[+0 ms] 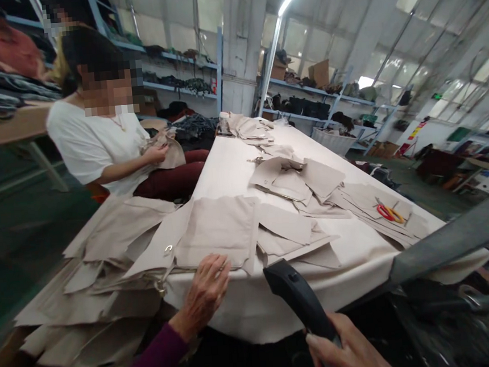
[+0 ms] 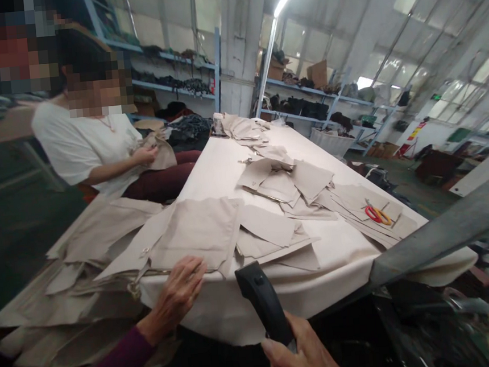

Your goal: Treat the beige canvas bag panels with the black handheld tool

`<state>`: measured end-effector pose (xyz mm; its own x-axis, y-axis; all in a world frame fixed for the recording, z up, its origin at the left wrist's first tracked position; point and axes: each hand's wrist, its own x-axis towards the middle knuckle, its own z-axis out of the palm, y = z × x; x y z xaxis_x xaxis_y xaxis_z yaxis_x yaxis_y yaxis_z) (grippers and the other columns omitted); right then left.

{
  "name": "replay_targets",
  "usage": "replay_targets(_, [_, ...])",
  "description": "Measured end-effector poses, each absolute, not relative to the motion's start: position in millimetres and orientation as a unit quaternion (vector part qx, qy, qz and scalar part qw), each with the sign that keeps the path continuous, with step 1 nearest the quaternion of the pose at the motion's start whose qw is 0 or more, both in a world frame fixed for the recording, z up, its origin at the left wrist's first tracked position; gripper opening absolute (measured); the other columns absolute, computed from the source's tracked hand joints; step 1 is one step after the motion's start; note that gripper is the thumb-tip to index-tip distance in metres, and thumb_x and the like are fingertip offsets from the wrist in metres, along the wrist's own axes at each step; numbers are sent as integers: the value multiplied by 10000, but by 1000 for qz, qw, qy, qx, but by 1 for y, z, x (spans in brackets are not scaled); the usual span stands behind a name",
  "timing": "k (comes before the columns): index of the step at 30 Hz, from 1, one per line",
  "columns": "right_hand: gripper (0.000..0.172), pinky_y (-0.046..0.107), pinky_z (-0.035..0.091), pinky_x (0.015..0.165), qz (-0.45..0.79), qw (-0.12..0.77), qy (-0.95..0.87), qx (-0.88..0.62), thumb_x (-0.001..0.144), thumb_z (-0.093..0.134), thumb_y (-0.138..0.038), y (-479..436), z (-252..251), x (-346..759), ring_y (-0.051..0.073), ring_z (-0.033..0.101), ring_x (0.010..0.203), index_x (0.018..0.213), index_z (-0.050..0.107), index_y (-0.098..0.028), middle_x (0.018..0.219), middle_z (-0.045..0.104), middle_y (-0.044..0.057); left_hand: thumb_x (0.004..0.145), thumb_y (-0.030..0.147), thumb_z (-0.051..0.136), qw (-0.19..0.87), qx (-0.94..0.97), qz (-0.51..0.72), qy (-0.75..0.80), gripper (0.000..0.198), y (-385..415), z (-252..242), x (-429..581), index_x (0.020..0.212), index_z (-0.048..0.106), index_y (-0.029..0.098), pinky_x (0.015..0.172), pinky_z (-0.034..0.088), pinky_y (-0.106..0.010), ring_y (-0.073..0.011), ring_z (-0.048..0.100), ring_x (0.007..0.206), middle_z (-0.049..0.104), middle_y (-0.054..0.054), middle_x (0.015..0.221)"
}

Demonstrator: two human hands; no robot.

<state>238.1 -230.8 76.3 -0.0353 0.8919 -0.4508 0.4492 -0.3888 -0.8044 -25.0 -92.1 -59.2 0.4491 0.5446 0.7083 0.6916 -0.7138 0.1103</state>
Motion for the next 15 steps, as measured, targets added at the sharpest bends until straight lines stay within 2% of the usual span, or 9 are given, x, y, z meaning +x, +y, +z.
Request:
replay_targets(7, [357, 198, 394, 399, 575, 194, -511, -609, 815, 526, -532, -179, 78, 204, 88, 468, 394, 819, 495, -176, 538, 519, -56, 822, 36, 468, 95, -830, -424, -350, 418, -88, -70, -23, 1215, 535, 160, 991, 434, -457, -237, 561, 1097, 641, -117, 1131])
replay_targets(11, [346, 192, 412, 388, 577, 194, -506, -612, 805, 547, -513, -158, 72, 194, 88, 493, 405, 846, 456, -182, 562, 528, -61, 814, 19, 466, 85, -828, -427, -355, 427, -89, -66, -25, 1213, 535, 156, 973, 448, -426, -228, 574, 1079, 652, -112, 1112])
replay_targets(15, [282, 177, 397, 363, 571, 218, -495, -617, 829, 533, -454, -139, 74, 192, 85, 488, 387, 811, 469, -180, 529, 521, -63, 798, 5, 491, 96, -819, -442, -353, 370, -88, -60, -23, 1132, 576, 141, 931, 468, -379, -220, 590, 1024, 672, -100, 1044])
